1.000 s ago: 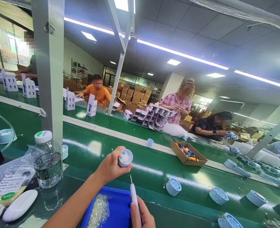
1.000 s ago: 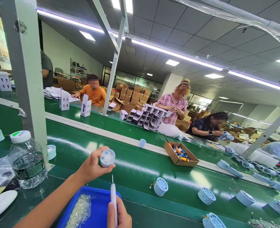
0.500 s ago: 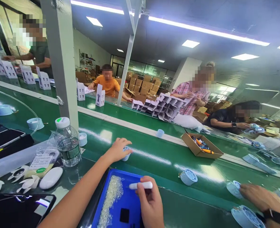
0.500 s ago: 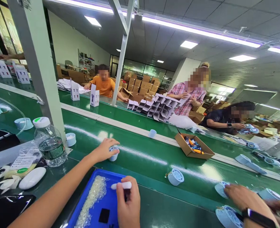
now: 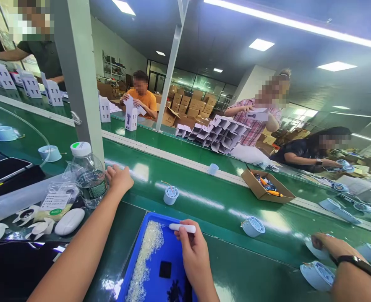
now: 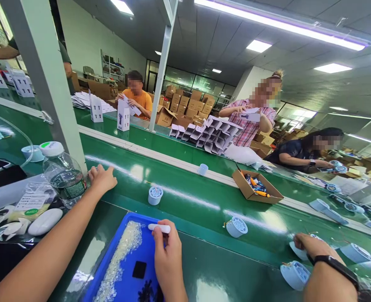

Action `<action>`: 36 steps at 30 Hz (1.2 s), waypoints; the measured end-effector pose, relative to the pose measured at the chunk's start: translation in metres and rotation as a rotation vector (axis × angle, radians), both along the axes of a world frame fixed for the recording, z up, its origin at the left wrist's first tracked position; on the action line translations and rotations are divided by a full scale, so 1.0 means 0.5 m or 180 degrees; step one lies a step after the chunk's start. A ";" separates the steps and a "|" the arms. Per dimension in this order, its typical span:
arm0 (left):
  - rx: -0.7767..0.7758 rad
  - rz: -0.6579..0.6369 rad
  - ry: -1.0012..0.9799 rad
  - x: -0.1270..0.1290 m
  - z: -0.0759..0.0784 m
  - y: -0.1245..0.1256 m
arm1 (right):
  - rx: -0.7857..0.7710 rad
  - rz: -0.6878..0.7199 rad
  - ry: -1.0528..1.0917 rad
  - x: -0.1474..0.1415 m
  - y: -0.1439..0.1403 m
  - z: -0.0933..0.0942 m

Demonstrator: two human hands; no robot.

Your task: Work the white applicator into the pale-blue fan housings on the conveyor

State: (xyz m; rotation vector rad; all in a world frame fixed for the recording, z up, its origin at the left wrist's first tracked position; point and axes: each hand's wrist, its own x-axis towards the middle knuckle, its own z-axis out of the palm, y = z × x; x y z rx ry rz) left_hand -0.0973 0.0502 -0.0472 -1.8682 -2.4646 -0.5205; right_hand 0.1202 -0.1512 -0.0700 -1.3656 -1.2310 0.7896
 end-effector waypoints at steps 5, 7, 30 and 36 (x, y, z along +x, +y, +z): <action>0.0056 -0.0125 -0.0131 0.001 -0.005 0.004 | 0.0048 -0.0013 -0.0421 0.004 -0.006 0.012; 0.0006 -0.0193 -0.0299 -0.001 -0.006 0.006 | 0.0105 -0.0010 -0.0692 0.010 -0.013 0.019; 0.0272 -0.0975 -0.4409 0.076 0.118 -0.032 | 0.0389 0.0149 -0.1199 0.014 -0.044 0.012; 0.0133 -0.1055 -0.4969 0.082 0.126 -0.035 | 0.0657 0.0132 -0.1294 0.015 -0.046 0.007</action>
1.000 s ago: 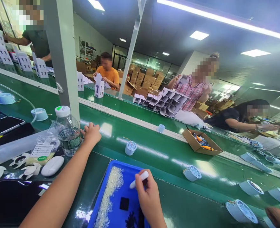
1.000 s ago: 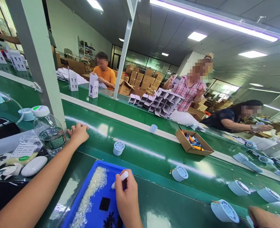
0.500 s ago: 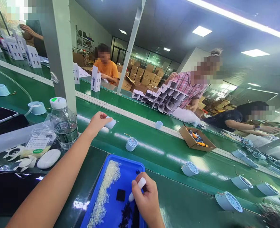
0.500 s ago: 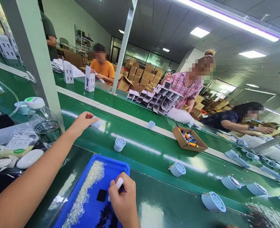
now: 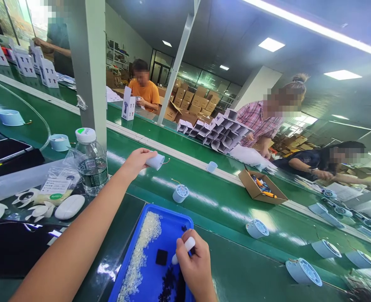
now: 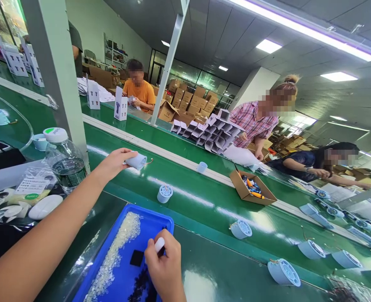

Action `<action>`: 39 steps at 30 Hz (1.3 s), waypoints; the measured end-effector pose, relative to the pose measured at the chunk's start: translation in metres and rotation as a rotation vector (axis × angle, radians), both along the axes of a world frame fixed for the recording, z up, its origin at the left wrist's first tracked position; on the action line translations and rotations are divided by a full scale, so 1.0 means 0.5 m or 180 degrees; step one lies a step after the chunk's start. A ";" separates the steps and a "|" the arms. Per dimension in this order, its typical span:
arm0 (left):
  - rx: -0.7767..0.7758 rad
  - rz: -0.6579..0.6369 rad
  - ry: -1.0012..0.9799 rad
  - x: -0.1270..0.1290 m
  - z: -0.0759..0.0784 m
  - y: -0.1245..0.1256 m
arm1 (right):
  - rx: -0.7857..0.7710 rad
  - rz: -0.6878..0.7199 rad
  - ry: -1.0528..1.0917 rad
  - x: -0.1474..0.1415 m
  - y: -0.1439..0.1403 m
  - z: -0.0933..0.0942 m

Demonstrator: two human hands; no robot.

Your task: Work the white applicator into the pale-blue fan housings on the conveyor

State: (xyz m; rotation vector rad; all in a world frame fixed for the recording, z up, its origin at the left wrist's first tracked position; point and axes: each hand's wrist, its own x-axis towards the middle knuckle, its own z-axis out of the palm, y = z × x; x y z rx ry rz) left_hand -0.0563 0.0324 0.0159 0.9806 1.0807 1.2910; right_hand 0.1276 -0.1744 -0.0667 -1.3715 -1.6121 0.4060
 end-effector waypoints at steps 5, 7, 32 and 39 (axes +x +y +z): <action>0.0003 -0.0046 -0.0021 0.003 0.000 -0.002 | -0.0038 0.0063 0.0153 -0.001 -0.002 -0.002; -0.0016 -0.0060 -0.0018 0.004 0.000 -0.002 | -0.0109 0.0067 0.0146 -0.002 -0.001 -0.002; -0.0234 -0.0368 -0.0318 0.056 -0.005 -0.025 | 0.0371 0.0133 -0.0099 -0.025 0.008 -0.005; -0.0198 -0.1041 0.0095 0.106 -0.010 -0.063 | 0.0887 -0.0694 0.1635 -0.022 0.030 -0.021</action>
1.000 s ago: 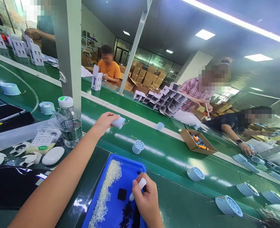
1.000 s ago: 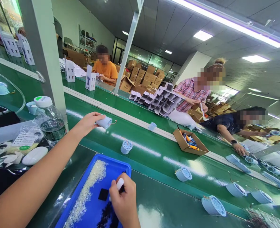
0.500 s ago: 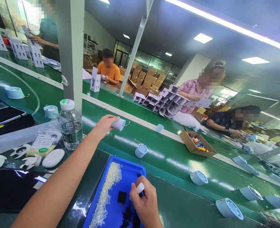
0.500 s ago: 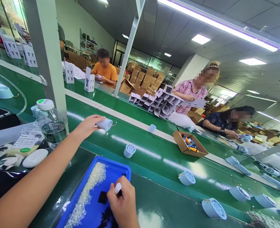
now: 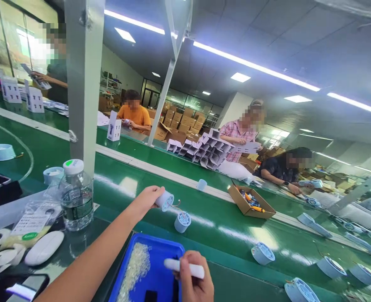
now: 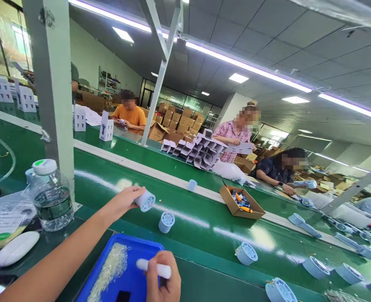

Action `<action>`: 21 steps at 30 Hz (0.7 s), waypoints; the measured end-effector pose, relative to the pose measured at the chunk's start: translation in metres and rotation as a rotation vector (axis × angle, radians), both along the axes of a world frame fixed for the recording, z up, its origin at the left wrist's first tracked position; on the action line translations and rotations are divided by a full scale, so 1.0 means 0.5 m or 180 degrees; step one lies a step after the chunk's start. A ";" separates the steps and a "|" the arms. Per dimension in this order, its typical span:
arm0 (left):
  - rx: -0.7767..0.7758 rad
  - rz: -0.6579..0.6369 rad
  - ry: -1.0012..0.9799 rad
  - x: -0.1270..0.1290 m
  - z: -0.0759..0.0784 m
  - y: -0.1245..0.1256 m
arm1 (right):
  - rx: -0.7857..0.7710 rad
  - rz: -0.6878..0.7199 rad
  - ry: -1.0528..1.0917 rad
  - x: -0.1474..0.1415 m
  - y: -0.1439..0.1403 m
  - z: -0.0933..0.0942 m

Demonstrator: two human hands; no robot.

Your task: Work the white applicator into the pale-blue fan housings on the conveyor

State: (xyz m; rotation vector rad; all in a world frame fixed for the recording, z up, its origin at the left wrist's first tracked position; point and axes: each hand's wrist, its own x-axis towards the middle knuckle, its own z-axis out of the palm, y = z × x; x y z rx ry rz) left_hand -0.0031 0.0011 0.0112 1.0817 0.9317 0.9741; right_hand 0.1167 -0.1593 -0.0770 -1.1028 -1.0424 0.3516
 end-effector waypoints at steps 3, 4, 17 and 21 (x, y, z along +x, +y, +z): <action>0.0124 -0.0154 0.0290 0.020 0.002 -0.018 | 0.0356 -0.0376 0.0747 0.008 0.013 0.012; 0.0172 -0.0201 0.0361 0.026 0.002 -0.024 | 0.0403 -0.0440 0.0875 0.010 0.016 0.016; 0.0758 -0.0587 0.0608 0.054 0.015 -0.059 | 0.0089 -0.0443 0.0967 0.020 0.023 0.029; 0.0679 -0.0566 0.0630 0.055 0.027 -0.065 | 0.0117 -0.0465 0.1052 0.020 0.022 0.036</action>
